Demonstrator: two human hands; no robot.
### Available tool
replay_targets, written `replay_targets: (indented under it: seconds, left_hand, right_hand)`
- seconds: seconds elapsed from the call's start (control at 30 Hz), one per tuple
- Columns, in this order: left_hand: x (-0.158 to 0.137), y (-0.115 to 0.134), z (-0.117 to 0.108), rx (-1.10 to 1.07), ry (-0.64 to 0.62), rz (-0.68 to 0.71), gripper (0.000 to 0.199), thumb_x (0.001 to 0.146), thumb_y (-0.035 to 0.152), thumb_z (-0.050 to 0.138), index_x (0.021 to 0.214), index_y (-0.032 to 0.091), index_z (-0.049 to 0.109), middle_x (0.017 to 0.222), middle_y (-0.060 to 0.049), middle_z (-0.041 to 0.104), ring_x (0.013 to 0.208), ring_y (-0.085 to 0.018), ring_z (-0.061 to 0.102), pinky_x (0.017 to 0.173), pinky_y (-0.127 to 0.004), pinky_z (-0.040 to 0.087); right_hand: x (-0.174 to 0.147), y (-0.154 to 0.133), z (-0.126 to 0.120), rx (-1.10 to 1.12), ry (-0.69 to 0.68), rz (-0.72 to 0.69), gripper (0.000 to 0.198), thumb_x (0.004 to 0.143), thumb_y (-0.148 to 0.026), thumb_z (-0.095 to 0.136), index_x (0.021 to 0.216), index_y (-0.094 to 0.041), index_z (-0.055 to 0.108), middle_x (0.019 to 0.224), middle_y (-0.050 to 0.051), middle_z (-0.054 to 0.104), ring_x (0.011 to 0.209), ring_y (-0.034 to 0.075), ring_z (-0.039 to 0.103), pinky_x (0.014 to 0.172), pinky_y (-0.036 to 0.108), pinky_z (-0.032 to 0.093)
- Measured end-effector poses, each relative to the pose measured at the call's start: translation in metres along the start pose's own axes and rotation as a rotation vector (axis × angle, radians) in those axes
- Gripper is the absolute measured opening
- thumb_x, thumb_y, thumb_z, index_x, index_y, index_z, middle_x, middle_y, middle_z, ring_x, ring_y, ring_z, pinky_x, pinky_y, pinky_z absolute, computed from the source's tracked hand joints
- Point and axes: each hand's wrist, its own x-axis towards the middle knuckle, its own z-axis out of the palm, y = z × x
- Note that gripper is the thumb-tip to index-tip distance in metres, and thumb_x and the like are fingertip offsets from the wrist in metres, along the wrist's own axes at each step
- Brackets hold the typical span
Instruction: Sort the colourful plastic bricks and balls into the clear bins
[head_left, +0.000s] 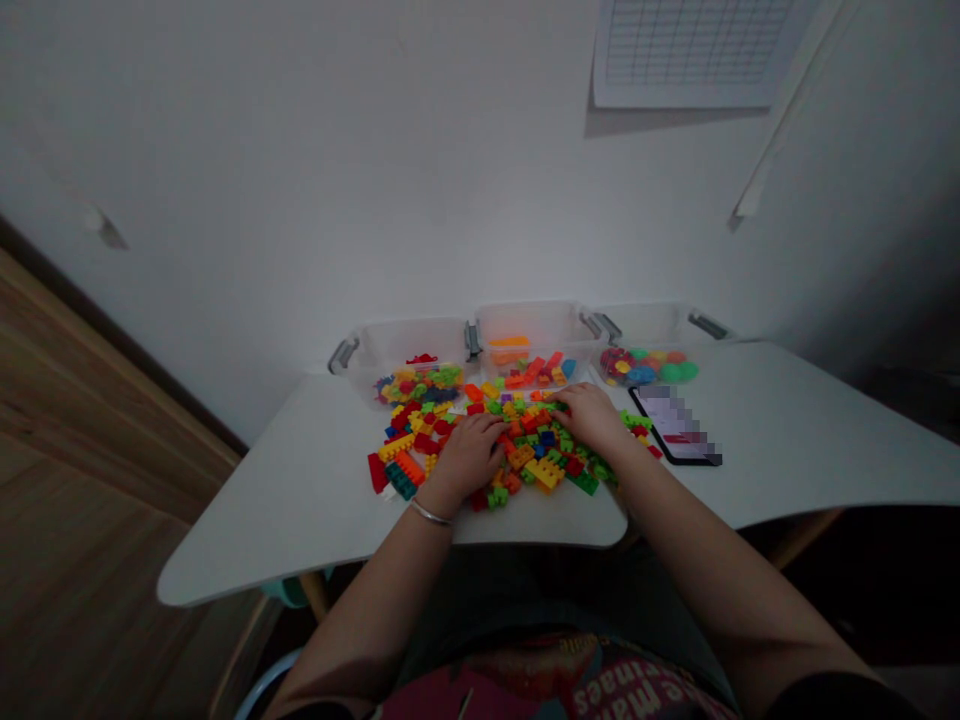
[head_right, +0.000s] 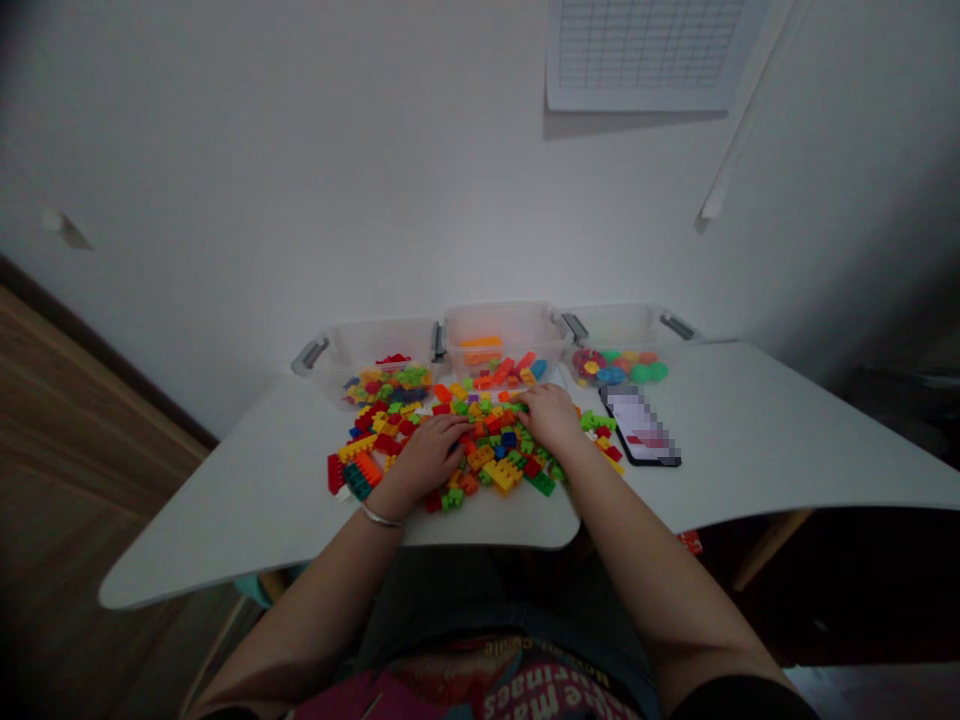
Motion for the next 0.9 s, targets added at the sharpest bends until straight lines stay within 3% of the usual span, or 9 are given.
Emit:
replay_targets:
  seconds: [0.37, 0.53, 0.73, 0.9]
  left_hand:
    - [-0.001, 0.0, -0.001, -0.006, -0.01, 0.0, 0.036, 0.089, 0.02, 0.051, 0.122, 0.017, 0.063, 0.128, -0.01, 0.062, 0.121, -0.025, 0.053, 0.109, -0.044, 0.04]
    - [0.0, -0.001, -0.001, -0.025, 0.003, 0.007, 0.035, 0.087, 0.019, 0.053, 0.12, 0.018, 0.063, 0.126, -0.01, 0.063, 0.12, -0.024, 0.054, 0.108, -0.044, 0.041]
    - [0.002, 0.0, -0.001, -0.086, 0.063, -0.02, 0.034, 0.09, 0.022, 0.052, 0.123, 0.017, 0.059, 0.12, -0.011, 0.066, 0.114, -0.024, 0.059, 0.102, -0.045, 0.045]
    - [0.003, -0.002, -0.002, -0.16, 0.162, -0.046, 0.033, 0.091, 0.028, 0.055, 0.122, 0.017, 0.058, 0.113, -0.011, 0.068, 0.106, -0.025, 0.062, 0.095, -0.044, 0.048]
  right_hand:
    - [0.005, 0.0, 0.001, 0.056, -0.018, 0.041, 0.024, 0.082, -0.022, 0.065, 0.105, -0.02, 0.07, 0.109, 0.01, 0.071, 0.105, 0.027, 0.062, 0.094, 0.039, 0.044]
    - [0.004, -0.003, -0.002, 0.13, 0.058, 0.082, 0.02, 0.08, -0.021, 0.066, 0.1, -0.02, 0.068, 0.104, 0.008, 0.072, 0.101, 0.025, 0.063, 0.092, 0.039, 0.045]
    - [-0.012, -0.03, -0.006, 0.296, 0.27, 0.019, 0.017, 0.082, -0.019, 0.062, 0.099, -0.019, 0.066, 0.103, 0.009, 0.07, 0.1, 0.025, 0.062, 0.091, 0.04, 0.046]
    - [-0.025, -0.059, 0.002, 0.47, 0.265, -0.095, 0.017, 0.082, -0.015, 0.058, 0.097, -0.021, 0.064, 0.101, 0.007, 0.068, 0.098, 0.022, 0.061, 0.088, 0.037, 0.049]
